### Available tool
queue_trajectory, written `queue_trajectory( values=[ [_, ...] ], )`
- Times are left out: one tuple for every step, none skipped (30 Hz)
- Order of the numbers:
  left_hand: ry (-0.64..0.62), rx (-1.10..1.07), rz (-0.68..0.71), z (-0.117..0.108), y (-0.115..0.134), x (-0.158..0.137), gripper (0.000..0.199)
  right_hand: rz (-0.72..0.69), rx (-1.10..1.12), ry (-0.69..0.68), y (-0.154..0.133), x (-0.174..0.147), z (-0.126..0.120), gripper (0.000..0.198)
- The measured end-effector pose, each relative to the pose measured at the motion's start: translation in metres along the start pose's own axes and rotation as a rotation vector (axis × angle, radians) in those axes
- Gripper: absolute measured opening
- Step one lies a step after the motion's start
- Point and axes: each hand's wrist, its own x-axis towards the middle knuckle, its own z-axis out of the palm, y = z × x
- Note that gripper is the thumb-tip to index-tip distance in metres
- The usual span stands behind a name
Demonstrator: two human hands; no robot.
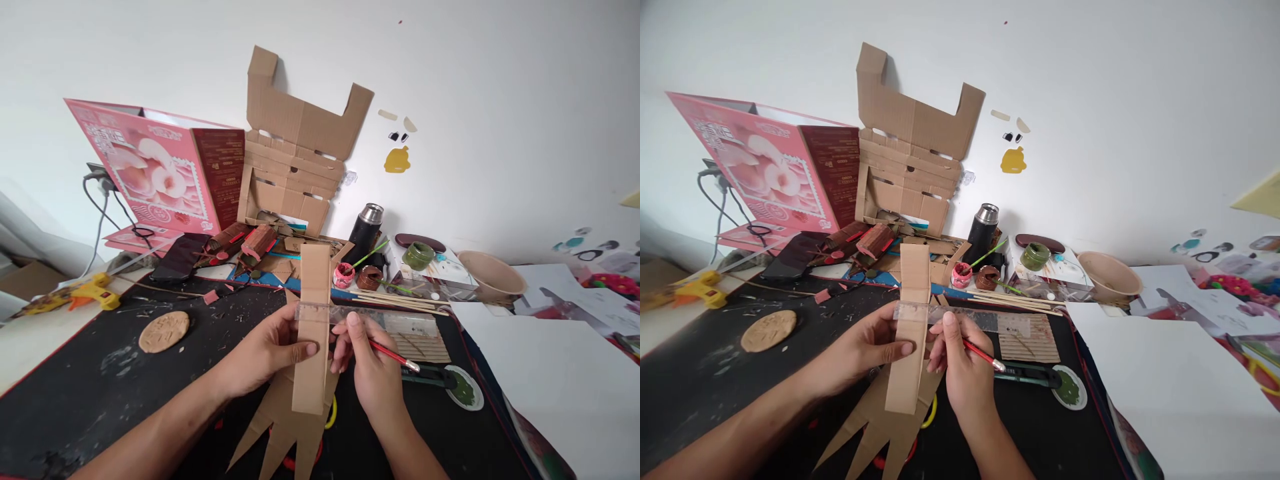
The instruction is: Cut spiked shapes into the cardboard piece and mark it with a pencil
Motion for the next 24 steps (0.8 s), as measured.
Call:
queue_trajectory(
  values=[
    [-0.005,-0.001,0.007,0.0001,0.0,0.0,0.039,-0.006,0.001,0.0,-0.0002,0.0003,-0.0003,0.06],
    [-0.009,-0.003,0.017,0.0001,0.0001,-0.0001,0.042,-0.011,0.002,0.0,-0.0005,0.0006,-0.0005,0.06],
    [-0.013,-0.008,0.026,0.0002,0.0002,-0.0002,0.044,-0.015,0.002,0.001,-0.001,0.0008,-0.0006,0.06],
    [-0.015,-0.017,0.033,0.0003,0.0001,-0.0004,0.046,-0.017,0.003,0.002,-0.0015,0.0009,-0.0007,0.059],
    [-0.012,-0.031,0.034,0.0002,-0.0001,-0.0007,0.045,-0.017,0.003,0.0,-0.0019,0.0009,-0.0007,0.059],
    [0.0,-0.05,0.029,0.0001,-0.0005,-0.0009,0.043,-0.015,0.002,-0.002,-0.0021,0.0008,-0.0006,0.059],
    [0.021,-0.068,0.019,-0.0001,-0.0011,-0.001,0.04,-0.014,0.001,-0.006,-0.0019,0.0006,-0.0006,0.06],
    [0.046,-0.085,0.008,-0.0004,-0.0019,-0.001,0.036,-0.012,-0.002,-0.012,-0.0014,0.0004,-0.0005,0.06],
    [0.071,-0.097,-0.002,-0.0006,-0.0028,-0.0008,0.033,-0.012,-0.003,-0.014,-0.0004,0.0003,-0.0006,0.06],
    [0.087,-0.106,-0.007,-0.0007,-0.0036,-0.0005,0.032,-0.012,-0.003,-0.012,0.0009,0.0001,-0.0007,0.06],
    [0.094,-0.111,-0.008,-0.0007,-0.0044,-0.0001,0.03,-0.011,-0.002,-0.005,0.0023,-0.0001,-0.0008,0.059],
    [0.093,-0.114,-0.003,-0.0004,-0.005,0.0003,0.029,-0.013,0.001,0.004,0.0037,-0.0002,-0.001,0.059],
    [0.086,-0.117,0.002,0.0,-0.0053,0.0006,0.028,-0.015,0.003,0.013,0.0048,-0.0002,-0.0012,0.058],
    [0.079,-0.12,0.008,0.0007,-0.0055,0.0007,0.027,-0.016,0.004,0.017,0.0055,-0.0002,-0.0013,0.058],
    [0.073,-0.12,0.014,0.0014,-0.0054,0.0006,0.026,-0.015,0.003,0.017,0.0056,-0.0001,-0.0014,0.058],
    [0.068,-0.118,0.019,0.0021,-0.0052,0.0004,0.026,-0.014,0.0,0.015,0.0053,0.0,-0.0013,0.058],
    [0.065,-0.114,0.024,0.0029,-0.0048,0.0001,0.026,-0.014,-0.004,0.012,0.0045,0.0001,-0.0012,0.058],
    [0.064,-0.111,0.028,0.0035,-0.0044,-0.0002,0.028,-0.014,-0.009,0.009,0.0034,0.0003,-0.001,0.059],
    [0.064,-0.11,0.032,0.0042,-0.004,-0.0003,0.029,-0.015,-0.015,0.007,0.0022,0.0004,-0.0008,0.059],
    [0.066,-0.109,0.036,0.0047,-0.0036,-0.0004,0.031,-0.017,-0.02,0.004,0.0012,0.0005,-0.0006,0.06],
    [0.07,-0.11,0.039,0.0052,-0.0032,-0.0004,0.031,-0.017,-0.025,0.002,0.0004,0.0006,-0.0005,0.06],
    [0.074,-0.111,0.042,0.0056,-0.0029,-0.0003,0.032,-0.012,-0.028,-0.001,-0.0001,0.0007,-0.0004,0.061],
    [0.081,-0.111,0.044,0.0059,-0.0026,-0.0001,0.032,-0.004,-0.028,-0.004,-0.0002,0.0008,-0.0003,0.061],
    [0.088,-0.11,0.043,0.0062,-0.0023,0.0,0.032,0.005,-0.025,-0.004,0.0,0.0008,-0.0003,0.062]
  ],
)
